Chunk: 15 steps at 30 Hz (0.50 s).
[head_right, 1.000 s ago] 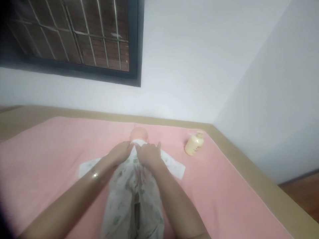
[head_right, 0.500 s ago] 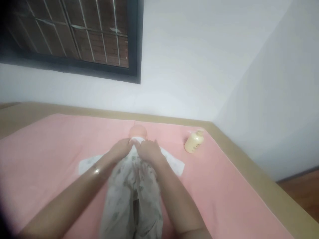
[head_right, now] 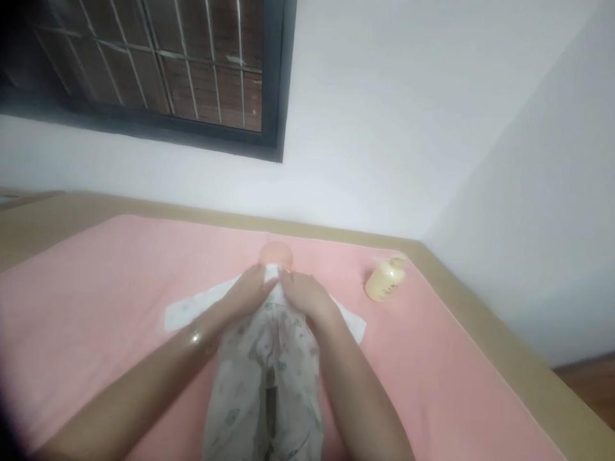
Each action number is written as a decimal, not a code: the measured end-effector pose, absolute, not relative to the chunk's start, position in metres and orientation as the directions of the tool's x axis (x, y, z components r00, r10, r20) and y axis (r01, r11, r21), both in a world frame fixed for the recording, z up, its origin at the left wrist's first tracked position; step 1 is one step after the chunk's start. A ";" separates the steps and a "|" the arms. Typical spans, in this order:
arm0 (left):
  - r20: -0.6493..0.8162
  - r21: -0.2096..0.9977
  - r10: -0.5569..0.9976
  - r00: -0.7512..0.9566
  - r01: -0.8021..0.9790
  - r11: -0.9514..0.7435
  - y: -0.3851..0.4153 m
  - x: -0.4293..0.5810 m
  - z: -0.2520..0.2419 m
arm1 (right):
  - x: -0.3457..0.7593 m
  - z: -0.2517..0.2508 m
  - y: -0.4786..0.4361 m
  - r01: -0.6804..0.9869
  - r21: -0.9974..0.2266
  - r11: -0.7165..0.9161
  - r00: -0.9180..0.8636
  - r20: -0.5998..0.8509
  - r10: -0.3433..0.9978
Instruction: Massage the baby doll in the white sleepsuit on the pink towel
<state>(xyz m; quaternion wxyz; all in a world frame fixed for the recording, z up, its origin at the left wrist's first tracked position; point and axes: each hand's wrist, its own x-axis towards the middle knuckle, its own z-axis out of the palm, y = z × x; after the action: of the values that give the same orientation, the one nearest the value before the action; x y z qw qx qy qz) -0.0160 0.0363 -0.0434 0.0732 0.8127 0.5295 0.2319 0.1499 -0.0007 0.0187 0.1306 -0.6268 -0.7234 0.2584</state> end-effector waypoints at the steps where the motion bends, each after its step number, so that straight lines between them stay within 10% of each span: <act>1: 0.292 0.381 0.905 0.310 0.830 -0.407 0.044 -0.018 -0.044 | 0.149 0.020 -0.003 0.832 -0.551 0.071 -0.180 -0.147 0.973; 10: 0.422 0.069 0.822 0.382 0.891 -0.449 -0.008 0.001 -0.044 | 0.145 -0.022 0.046 0.893 -0.440 -0.093 0.010 -0.188 0.982; 15: 0.395 0.157 0.836 0.380 0.869 -0.469 0.010 -0.007 -0.043 | 0.143 -0.016 0.026 0.935 -0.355 0.020 -0.055 -0.087 0.995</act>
<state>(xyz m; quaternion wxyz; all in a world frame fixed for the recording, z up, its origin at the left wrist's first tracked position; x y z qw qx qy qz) -0.0068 0.0097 -0.0434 -0.0381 0.8298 0.5138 0.2143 0.1434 0.0258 -0.0157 0.0932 -0.6812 -0.7081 0.1609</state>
